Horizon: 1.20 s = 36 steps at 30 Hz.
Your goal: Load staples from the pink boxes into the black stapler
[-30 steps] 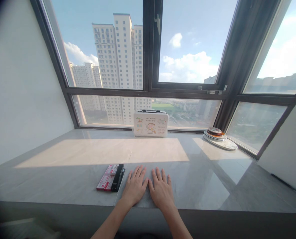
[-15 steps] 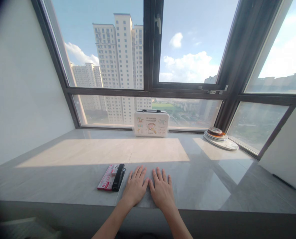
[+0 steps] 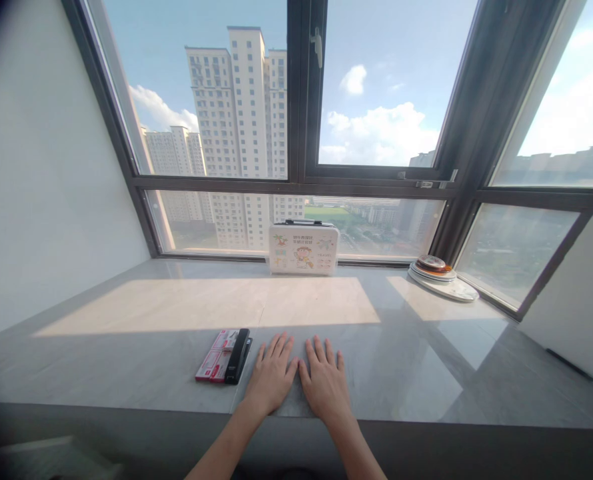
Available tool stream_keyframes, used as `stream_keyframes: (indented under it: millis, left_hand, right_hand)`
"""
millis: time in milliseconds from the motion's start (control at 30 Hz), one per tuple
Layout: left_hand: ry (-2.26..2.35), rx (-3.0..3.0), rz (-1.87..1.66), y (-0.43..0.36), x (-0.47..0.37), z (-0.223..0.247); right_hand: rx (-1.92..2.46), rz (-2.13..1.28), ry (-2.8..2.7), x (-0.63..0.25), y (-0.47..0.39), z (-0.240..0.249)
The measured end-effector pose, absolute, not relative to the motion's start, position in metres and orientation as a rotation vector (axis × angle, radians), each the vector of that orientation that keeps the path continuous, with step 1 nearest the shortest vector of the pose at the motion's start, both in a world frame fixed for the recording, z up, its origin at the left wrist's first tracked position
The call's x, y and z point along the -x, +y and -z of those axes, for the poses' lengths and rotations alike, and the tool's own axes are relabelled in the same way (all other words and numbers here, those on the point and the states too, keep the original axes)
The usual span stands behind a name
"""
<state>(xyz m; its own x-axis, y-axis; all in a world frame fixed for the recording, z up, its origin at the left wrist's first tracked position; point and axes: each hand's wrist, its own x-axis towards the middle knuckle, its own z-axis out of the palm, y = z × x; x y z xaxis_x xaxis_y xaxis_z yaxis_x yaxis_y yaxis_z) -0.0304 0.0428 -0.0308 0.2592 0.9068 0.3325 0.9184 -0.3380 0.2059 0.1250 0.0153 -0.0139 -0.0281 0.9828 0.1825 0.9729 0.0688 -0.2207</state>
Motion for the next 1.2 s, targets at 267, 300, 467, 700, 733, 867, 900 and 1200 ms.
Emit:
stream_keyframes:
  millis: [267,300,467,700,733,867,900,1200]
  left_hand:
    - [-1.802,2.472,0.627,0.0420,0.0303,0.0302]
    - [-1.801,2.471,0.624,0.0419,0.0304,0.0300]
    - [-1.798,2.469,0.624,0.0416,0.0307,0.0306]
    - [-1.789,2.473,0.637,0.0414,0.0308,0.0316]
    - [-1.790,2.473,0.637,0.0414,0.0308,0.0317]
    - [-1.783,2.472,0.653,0.0416,0.0308,0.0328]
    - [-1.782,2.472,0.656,0.0417,0.0308,0.0331]
    - [-1.765,2.458,0.676,0.0419,0.0303,0.0342]
  right_hand:
    - [1.958,-0.046,-2.066,-0.1252,0.0153,0.0134]
    - [1.956,-0.047,-2.066,-0.1251,0.0152,0.0132]
    - [1.954,-0.055,-2.062,-0.1251,0.0150,0.0127]
    - [1.957,-0.054,-2.067,-0.1257,0.0148,0.0128]
    - [1.958,-0.053,-2.067,-0.1259,0.0149,0.0131]
    - [1.947,-0.037,-2.065,-0.1265,0.0157,0.0156]
    - [1.943,-0.032,-2.064,-0.1267,0.0158,0.0162]
    - [1.919,-0.012,-2.064,-0.1282,0.0163,0.0174]
